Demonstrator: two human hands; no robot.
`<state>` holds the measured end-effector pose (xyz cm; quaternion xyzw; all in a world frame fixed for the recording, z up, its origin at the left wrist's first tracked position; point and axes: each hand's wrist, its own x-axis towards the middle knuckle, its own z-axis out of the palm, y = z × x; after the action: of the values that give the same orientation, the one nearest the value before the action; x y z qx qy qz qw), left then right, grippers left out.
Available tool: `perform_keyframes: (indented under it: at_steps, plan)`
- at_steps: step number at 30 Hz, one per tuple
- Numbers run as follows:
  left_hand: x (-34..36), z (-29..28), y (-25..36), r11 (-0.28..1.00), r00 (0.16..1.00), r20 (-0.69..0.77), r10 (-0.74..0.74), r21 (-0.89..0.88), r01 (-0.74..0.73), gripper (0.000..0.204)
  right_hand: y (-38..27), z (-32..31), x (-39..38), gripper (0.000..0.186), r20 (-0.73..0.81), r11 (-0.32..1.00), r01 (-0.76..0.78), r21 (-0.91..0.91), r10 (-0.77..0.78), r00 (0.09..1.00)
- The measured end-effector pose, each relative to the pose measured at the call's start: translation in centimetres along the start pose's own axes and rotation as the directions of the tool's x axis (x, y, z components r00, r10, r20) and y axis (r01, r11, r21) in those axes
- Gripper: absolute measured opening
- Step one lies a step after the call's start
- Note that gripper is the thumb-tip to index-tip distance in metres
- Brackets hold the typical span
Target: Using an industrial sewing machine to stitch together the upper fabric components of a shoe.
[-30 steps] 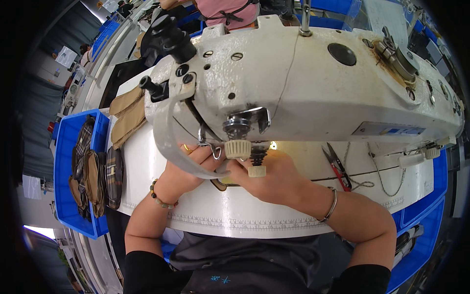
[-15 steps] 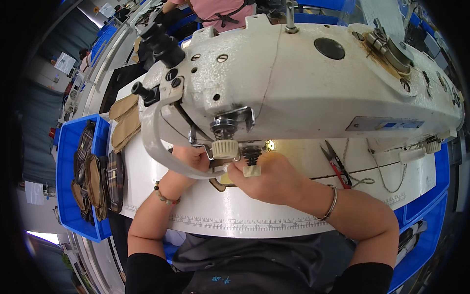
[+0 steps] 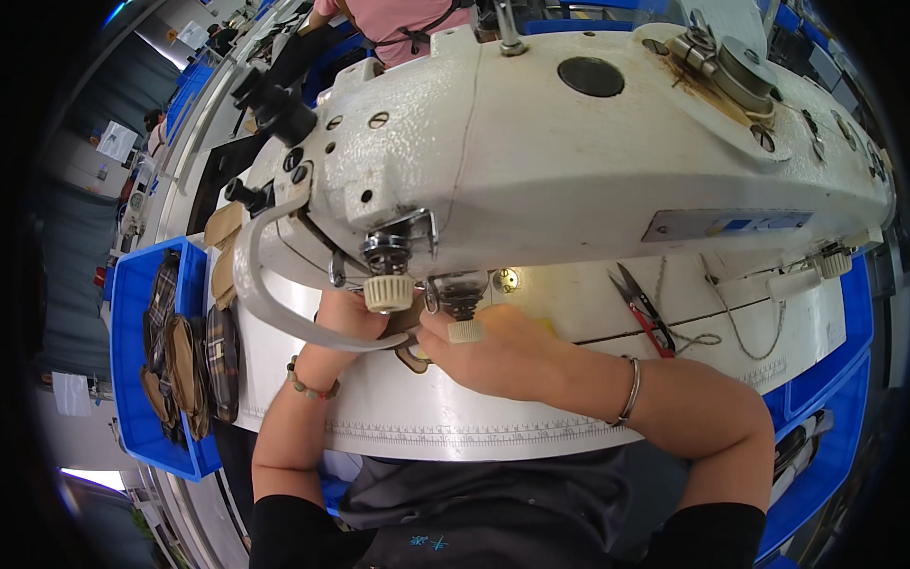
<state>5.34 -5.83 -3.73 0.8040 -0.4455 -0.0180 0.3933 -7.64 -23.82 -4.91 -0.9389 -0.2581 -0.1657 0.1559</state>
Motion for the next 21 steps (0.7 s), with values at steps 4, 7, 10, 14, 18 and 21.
perform_keyframes:
  at_steps: [4,7,10,14,18,21]
  plan:
    - [-0.5,-0.2,1.1,0.957,1.000,0.031,0.000,0.291,-0.009,0.025,0.3,0.6,-0.5,0.010,-0.053,0.964,0.183,-0.192,-0.196,0.979]
    - [-0.5,-0.4,1.4,0.906,0.980,0.081,0.179,0.376,-0.197,0.025,0.7,0.8,-0.3,0.007,-0.207,0.973,0.192,-0.129,-0.216,0.954]
    - [-0.2,-0.1,1.2,0.804,0.852,0.097,0.514,0.291,-0.518,0.026,1.1,0.9,-0.1,0.007,-0.351,0.973,0.157,-0.167,-0.208,0.913]
    - [-0.5,0.0,1.5,0.770,0.850,0.232,0.473,0.361,-0.527,0.027,1.2,0.7,0.2,0.006,-0.456,0.977,0.154,-0.147,-0.206,0.866]
    - [-0.5,-0.1,1.8,0.815,0.884,0.261,0.388,0.351,-0.461,0.027,1.3,0.5,0.5,0.009,-0.505,0.977,0.149,-0.155,-0.208,0.838]
    - [-0.2,-0.4,1.9,0.828,0.883,0.224,0.412,0.312,-0.465,0.027,1.2,0.1,0.0,0.012,-0.451,0.970,0.128,-0.208,-0.211,0.867]
